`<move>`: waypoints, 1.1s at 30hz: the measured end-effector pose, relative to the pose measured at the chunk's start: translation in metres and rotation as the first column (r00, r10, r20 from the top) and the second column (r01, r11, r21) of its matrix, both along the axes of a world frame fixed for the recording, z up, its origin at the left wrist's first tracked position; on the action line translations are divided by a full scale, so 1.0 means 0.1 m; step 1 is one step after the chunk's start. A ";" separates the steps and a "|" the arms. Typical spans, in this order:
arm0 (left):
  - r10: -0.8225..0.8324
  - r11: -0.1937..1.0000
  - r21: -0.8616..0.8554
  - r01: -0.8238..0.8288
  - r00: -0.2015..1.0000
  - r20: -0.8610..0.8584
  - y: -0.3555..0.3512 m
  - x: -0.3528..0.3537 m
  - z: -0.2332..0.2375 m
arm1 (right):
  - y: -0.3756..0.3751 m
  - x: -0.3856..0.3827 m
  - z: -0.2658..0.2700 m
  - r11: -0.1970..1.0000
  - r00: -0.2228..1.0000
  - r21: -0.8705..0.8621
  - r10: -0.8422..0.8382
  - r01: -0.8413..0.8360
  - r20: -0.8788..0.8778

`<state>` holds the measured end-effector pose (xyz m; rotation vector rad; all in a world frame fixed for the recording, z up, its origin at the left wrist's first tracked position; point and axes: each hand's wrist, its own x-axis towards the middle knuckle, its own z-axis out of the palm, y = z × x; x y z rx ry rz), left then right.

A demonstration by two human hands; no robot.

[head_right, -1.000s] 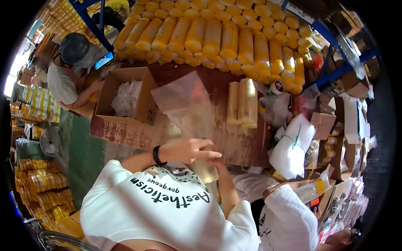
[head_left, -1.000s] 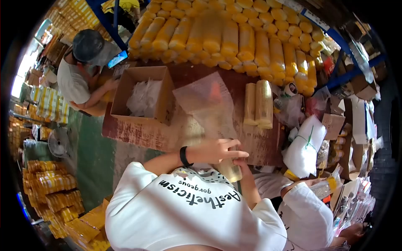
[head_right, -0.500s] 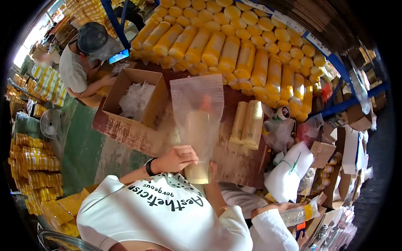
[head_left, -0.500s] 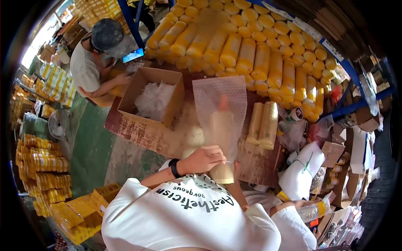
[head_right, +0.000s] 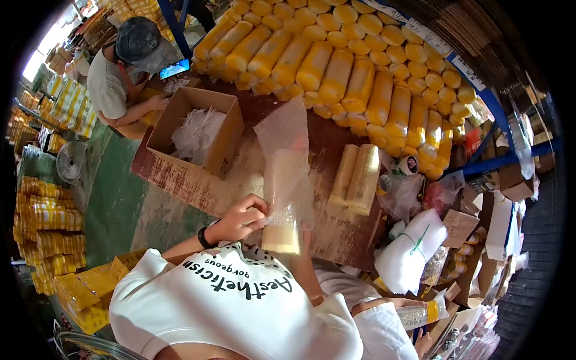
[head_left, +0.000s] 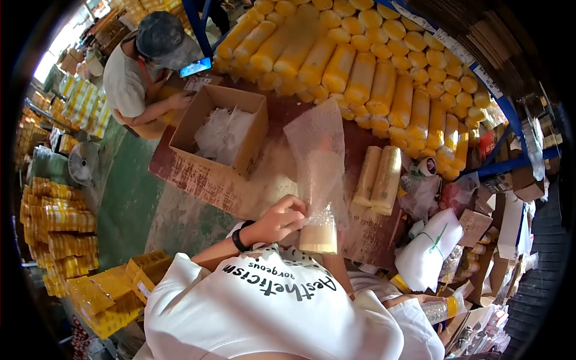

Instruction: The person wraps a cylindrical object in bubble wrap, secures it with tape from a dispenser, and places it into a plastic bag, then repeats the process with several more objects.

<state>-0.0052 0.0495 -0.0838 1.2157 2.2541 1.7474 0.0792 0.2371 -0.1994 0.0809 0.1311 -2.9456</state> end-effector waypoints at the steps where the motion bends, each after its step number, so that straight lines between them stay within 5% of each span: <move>1: -0.004 1.000 0.025 0.002 0.998 0.056 0.00 0.00 -0.06 | -0.01 -0.01 0.04 0.999 0.999 0.044 -0.026 0.025 0.019; 4: -0.043 0.991 -0.108 0.073 0.964 0.262 -0.11 0.00 -0.32 | 0.04 -0.05 0.09 0.934 0.968 0.338 0.028 -0.113 0.248; 6: -0.059 0.997 -0.008 0.072 0.866 0.497 -0.17 0.07 -0.53 | 0.02 -0.13 0.39 0.787 0.900 0.539 0.046 -0.300 0.433; 7: -0.081 0.997 0.049 0.065 0.792 0.605 -0.21 0.11 -0.59 | 0.04 -0.13 0.41 0.835 0.842 0.404 0.123 -0.374 0.526; 9: -0.236 0.965 0.258 0.042 0.572 0.786 -0.25 0.14 -0.78 | 0.02 -0.15 0.47 0.685 0.799 0.512 0.175 -0.518 0.575; 10: -0.232 0.964 0.266 0.019 0.552 0.801 -0.29 0.17 -0.88 | 0.03 -0.13 0.47 0.595 0.773 0.554 0.196 -0.582 0.603; 14: -0.170 0.965 0.247 -0.086 0.512 0.842 -0.25 0.11 -0.71 | 0.07 -0.15 0.45 0.312 0.928 0.875 0.086 -0.371 0.363; 15: -0.179 0.957 0.273 -0.102 0.533 0.827 -0.26 0.06 -0.72 | 0.08 -0.15 0.52 0.348 0.964 0.902 0.019 -0.256 0.266; 18: -0.127 0.960 0.246 -0.132 0.576 0.807 -0.30 -0.07 -0.69 | 0.15 -0.11 0.85 -0.193 0.993 0.981 -0.115 -0.031 0.009; 19: -0.149 0.956 0.265 -0.130 0.563 0.813 -0.31 -0.09 -0.72 | 0.09 -0.18 0.98 -0.483 0.945 0.861 -0.179 0.157 -0.273; 22: -0.189 0.956 0.279 -0.093 0.533 0.825 -0.31 -0.12 -0.70 | 0.13 -0.34 0.85 -0.602 0.940 0.798 -0.282 -0.016 -0.194; 25: -0.136 0.958 0.238 -0.163 0.472 0.871 -0.23 -0.15 -0.64 | 0.48 -0.50 0.18 0.084 0.952 0.963 -0.153 -0.255 0.265; 28: -0.081 0.920 0.212 -0.329 0.370 0.926 -0.22 -0.19 -0.65 | 0.40 -0.43 0.40 0.431 0.922 0.900 -0.320 -0.062 0.217; 33: -0.296 0.811 0.397 -0.430 0.284 0.912 -0.36 -0.27 -0.57 | -0.03 -0.25 1.36 0.233 0.950 0.967 -0.312 0.104 -0.027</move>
